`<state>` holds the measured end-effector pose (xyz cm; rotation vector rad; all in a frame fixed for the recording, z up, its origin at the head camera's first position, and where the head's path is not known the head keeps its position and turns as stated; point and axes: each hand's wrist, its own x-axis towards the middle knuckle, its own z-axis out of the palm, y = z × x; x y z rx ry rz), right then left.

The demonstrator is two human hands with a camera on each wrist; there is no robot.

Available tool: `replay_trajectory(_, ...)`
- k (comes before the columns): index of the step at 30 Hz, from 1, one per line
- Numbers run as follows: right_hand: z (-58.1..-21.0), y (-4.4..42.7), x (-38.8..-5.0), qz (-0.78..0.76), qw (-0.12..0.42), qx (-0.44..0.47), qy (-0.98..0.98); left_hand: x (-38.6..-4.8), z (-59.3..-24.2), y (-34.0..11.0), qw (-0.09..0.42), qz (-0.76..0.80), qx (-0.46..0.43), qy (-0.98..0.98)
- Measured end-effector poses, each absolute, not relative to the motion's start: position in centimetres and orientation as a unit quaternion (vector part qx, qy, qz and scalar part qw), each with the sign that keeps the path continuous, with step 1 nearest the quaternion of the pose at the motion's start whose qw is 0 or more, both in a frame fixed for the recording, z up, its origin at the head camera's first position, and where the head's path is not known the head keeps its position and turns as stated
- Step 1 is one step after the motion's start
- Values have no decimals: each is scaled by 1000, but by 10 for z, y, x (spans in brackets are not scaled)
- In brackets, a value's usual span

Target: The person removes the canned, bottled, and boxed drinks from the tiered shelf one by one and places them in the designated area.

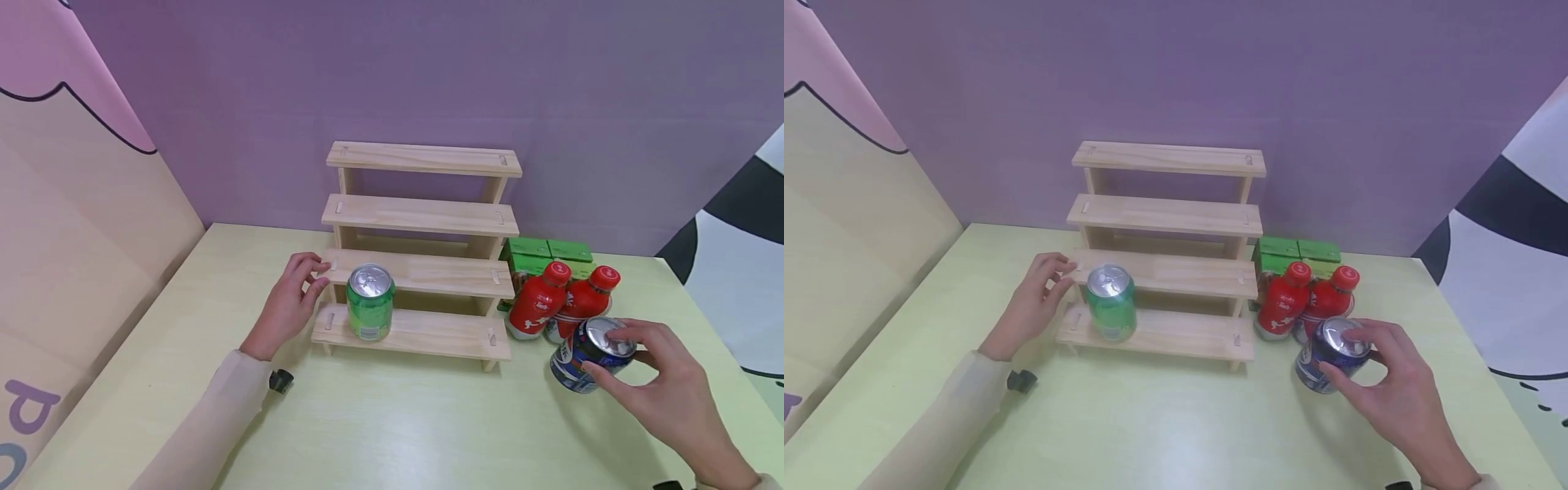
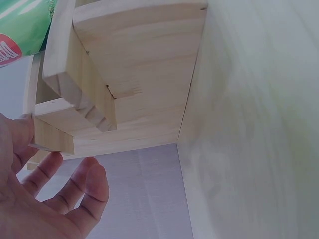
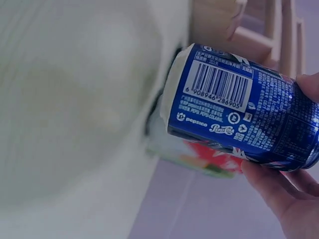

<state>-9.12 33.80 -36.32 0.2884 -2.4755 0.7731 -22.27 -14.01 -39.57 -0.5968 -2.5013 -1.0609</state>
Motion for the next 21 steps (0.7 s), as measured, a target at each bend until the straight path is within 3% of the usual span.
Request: replay_trajectory(21,-378,351,-103,287,235,101,-923,-222,-396,-140,167,-377,-205,-888)
